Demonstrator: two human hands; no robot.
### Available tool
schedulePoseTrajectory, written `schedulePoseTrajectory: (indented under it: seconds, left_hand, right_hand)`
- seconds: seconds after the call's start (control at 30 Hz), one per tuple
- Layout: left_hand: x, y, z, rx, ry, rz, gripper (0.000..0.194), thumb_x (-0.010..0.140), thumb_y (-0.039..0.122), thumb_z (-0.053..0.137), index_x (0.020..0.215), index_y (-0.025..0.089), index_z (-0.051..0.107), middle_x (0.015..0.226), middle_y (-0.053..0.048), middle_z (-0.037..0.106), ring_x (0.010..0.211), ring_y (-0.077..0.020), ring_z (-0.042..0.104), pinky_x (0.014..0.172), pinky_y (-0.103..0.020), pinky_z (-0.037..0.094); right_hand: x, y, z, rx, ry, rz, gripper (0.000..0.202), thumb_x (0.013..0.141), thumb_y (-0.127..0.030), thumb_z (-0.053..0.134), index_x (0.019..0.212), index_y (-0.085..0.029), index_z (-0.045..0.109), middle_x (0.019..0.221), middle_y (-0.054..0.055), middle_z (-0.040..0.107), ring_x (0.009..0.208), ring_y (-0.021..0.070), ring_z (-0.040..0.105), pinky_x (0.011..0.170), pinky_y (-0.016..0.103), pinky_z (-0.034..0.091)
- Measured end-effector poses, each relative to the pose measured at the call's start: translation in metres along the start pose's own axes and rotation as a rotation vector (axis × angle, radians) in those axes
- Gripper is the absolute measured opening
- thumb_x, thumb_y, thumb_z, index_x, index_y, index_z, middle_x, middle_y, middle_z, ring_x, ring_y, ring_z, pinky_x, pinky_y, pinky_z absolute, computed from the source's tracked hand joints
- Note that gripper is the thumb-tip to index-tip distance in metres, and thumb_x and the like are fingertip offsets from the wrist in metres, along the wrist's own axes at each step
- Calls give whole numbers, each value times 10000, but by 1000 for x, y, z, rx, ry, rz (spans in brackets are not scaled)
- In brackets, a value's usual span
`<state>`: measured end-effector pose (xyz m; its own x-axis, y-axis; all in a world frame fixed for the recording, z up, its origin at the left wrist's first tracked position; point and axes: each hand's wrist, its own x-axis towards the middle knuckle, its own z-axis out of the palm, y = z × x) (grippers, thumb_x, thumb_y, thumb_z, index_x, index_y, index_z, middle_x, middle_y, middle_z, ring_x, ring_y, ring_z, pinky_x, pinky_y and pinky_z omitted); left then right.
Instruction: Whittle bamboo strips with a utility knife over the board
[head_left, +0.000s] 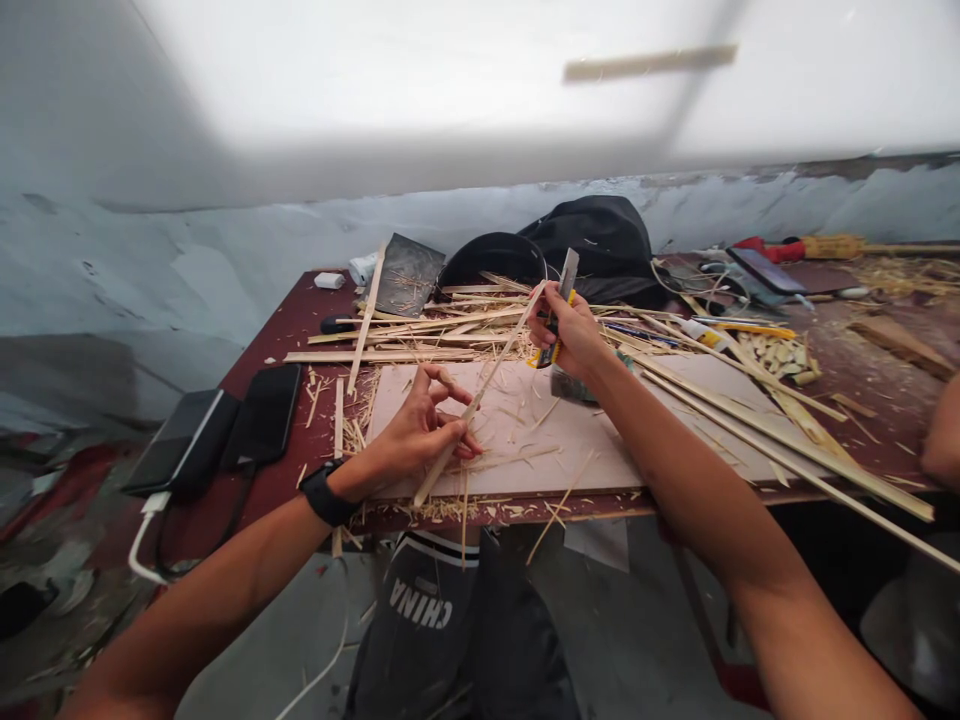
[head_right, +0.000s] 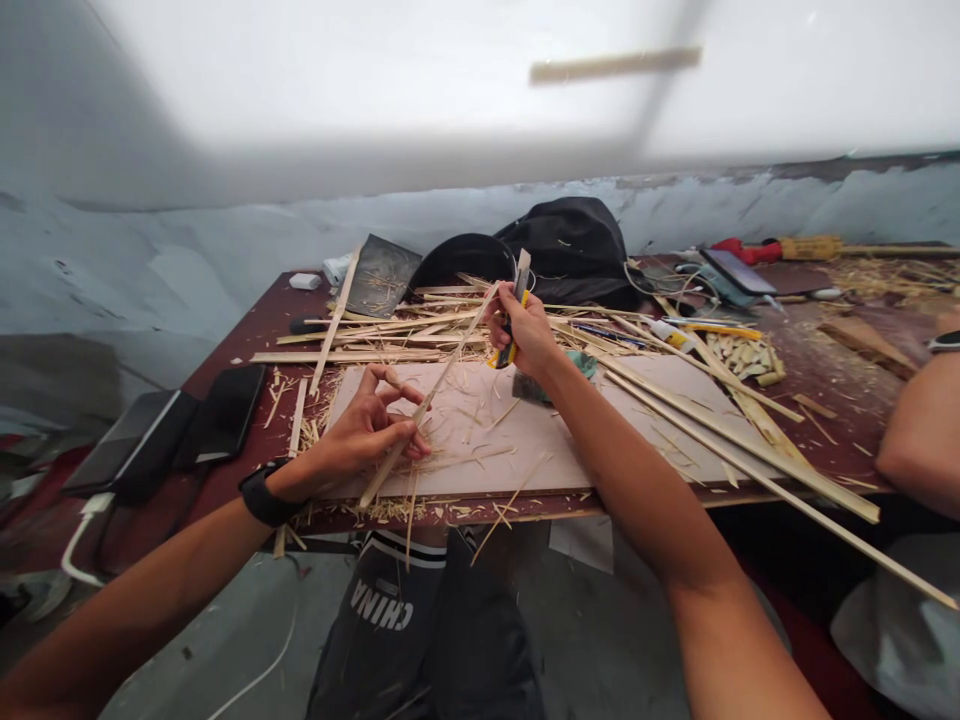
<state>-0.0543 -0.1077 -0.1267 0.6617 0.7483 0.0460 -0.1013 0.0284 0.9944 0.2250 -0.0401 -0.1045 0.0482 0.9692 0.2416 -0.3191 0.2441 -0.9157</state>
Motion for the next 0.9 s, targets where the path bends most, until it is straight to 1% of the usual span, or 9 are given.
schedulePoseTrajectory:
  seconds: [0.17,0.37,0.57,0.77,0.9]
  left_hand:
    - [0,1,1,0,7,5,499,961,220,778,1096,282,301,1257,-3,573,728,-157,832,608,-260,722]
    - [-1,-1,1,20,4,26,471,982,208,752,1105,283,303,1255,-5,592,742,-147,831,617,-244,717]
    - [0,-1,1,38,18,32,479,976,186,752,1109,280,302,1311,-38,613,775,-155,834,624,-237,705]
    - [-2,1,2,18,14,32,480,968,163,745,1115,279,303,1342,-41,603,810,-150,834,654,-228,698]
    - [-2,1,2,7,7,19,514,957,185,776,1117,280,297,1280,-34,625,813,-171,835,657,-250,707]
  right_hand:
    - [-1,-1,0,26,-27,-9,497,830,-650,864,886,-249,577,669,-97,567,411,29,304,384,214,264]
    - [-4,-4,2,-65,-47,7,472,867,-659,836,938,-259,595,611,-107,474,417,44,296,391,220,296]
    - [-5,-3,4,-94,-31,6,441,867,-641,843,928,-263,624,622,-95,485,442,49,284,395,225,300]
    - [-4,-1,2,-96,-24,8,434,876,-647,831,943,-262,642,630,-92,480,447,49,282,393,232,296]
    - [-4,0,2,-79,-38,7,429,875,-640,839,948,-261,653,631,-92,469,448,45,290,394,230,305]
